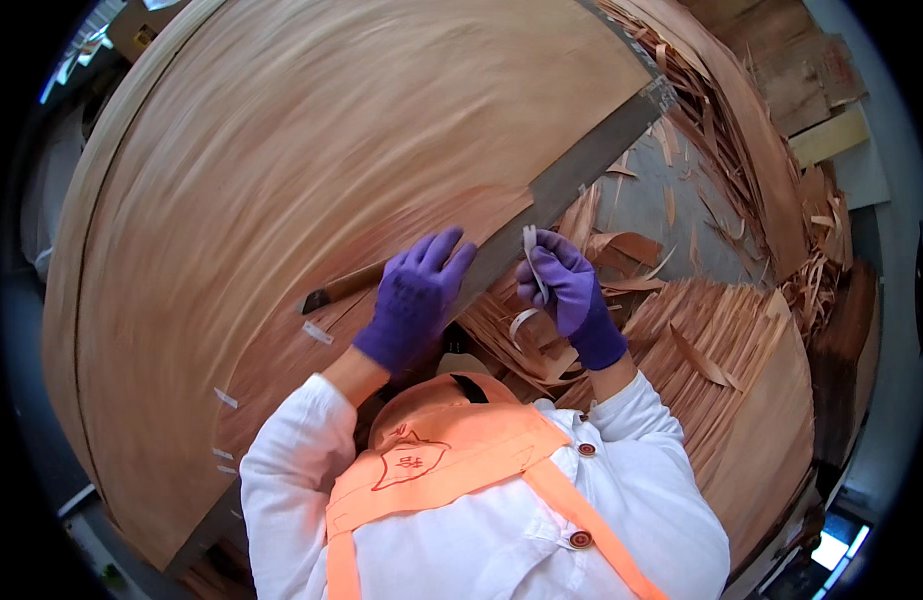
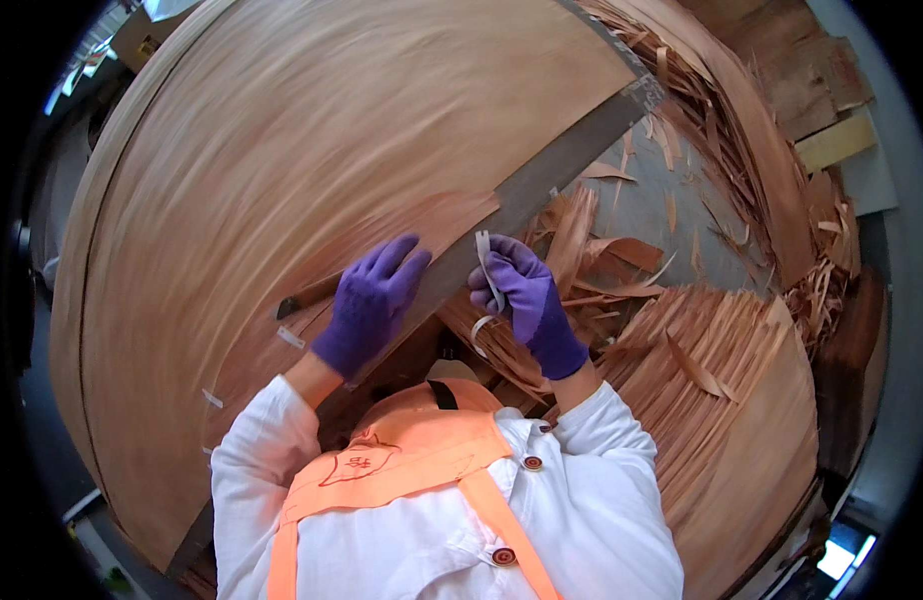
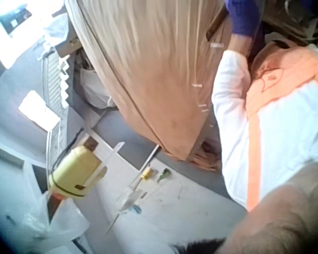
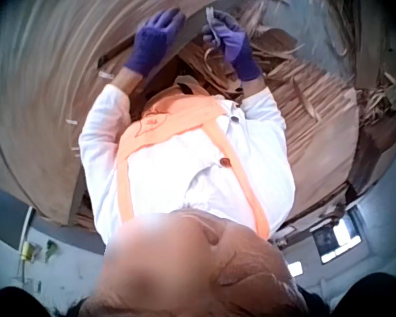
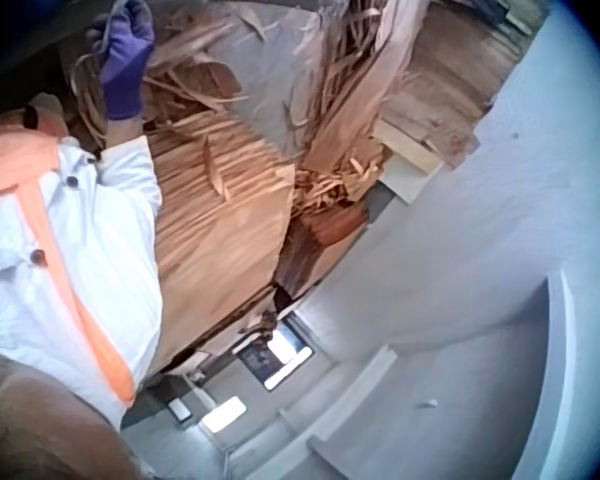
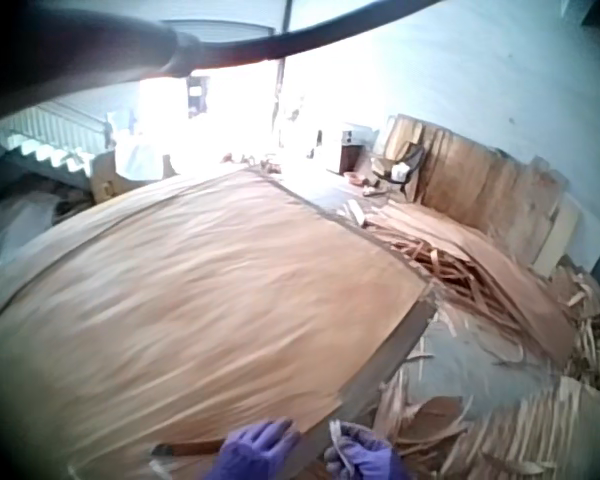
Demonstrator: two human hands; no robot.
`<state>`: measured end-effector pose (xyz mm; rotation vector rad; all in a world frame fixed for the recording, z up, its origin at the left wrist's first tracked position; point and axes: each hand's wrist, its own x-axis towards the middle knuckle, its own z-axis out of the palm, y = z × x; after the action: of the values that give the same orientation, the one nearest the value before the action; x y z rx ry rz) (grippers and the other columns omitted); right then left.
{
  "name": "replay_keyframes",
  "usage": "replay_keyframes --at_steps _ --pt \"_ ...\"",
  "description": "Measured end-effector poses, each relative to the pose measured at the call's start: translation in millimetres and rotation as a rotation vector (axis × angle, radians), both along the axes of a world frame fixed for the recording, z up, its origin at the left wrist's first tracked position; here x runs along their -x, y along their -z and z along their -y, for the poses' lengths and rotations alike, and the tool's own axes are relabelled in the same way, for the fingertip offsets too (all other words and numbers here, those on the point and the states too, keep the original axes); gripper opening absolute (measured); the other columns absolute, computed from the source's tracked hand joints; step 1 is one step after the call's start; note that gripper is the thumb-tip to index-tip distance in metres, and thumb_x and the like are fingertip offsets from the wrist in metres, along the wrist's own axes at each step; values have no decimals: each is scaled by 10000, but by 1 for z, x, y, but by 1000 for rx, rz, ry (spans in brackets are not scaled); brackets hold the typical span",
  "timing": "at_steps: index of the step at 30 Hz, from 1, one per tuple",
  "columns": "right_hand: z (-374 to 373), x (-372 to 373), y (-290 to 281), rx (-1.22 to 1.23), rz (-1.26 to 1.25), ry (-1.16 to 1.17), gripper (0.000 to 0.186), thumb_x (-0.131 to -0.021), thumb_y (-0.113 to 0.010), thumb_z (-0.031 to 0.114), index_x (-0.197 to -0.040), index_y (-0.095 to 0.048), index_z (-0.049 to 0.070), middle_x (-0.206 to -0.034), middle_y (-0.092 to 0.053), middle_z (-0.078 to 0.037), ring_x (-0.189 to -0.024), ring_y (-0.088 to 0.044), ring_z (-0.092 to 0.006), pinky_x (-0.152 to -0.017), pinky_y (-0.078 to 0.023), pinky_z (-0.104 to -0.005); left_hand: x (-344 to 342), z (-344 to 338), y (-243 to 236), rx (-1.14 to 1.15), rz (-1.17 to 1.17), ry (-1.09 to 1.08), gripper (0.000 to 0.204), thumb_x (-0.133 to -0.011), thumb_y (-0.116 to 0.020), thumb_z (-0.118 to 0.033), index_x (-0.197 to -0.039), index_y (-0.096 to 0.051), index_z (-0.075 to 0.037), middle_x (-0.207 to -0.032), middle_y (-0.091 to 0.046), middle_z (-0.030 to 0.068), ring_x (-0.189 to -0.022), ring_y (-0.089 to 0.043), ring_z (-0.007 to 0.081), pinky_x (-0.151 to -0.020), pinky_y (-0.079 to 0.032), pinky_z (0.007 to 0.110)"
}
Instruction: The person applies adhesive strips to a large sheet of wood veneer and then folds and positions the veneer sheets on a workbench.
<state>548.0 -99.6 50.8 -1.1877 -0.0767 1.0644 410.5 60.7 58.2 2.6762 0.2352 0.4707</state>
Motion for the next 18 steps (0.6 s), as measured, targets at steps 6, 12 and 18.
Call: replay_keyframes --at_steps 6,12,18 --pt "-13 -40 17 62 156 -105 422 -913 -499 135 -1315 -397 60 -794 -612 -51 -606 -581 -80 -506 -442 -180 -72 -17 49 -343 50 163 361 -705 -542 -114 -1061 -588 -85 -1144 -550 85 -1084 -512 260 -884 -422 390" --pt "-38 -61 25 -9 230 -104 549 -897 -501 83 -1390 -259 100 -754 -606 -69 -575 -559 -75 -499 -424 -171 -81 -27 61 -197 41 177 329 -722 -576 -101 -1050 -582 -71 -1113 -565 90 -1059 -527 270 -881 -423 400" --pt "-66 -66 37 78 306 -37 573 -878 -488 20 -1392 -249 98 -736 -590 -67 -583 -541 -78 -515 -435 -196 -90 -29 56 103 156 97 470 -721 -580 -91 -1184 -506 -61 -1097 -578 114 -978 -565 289 -839 -435 376"
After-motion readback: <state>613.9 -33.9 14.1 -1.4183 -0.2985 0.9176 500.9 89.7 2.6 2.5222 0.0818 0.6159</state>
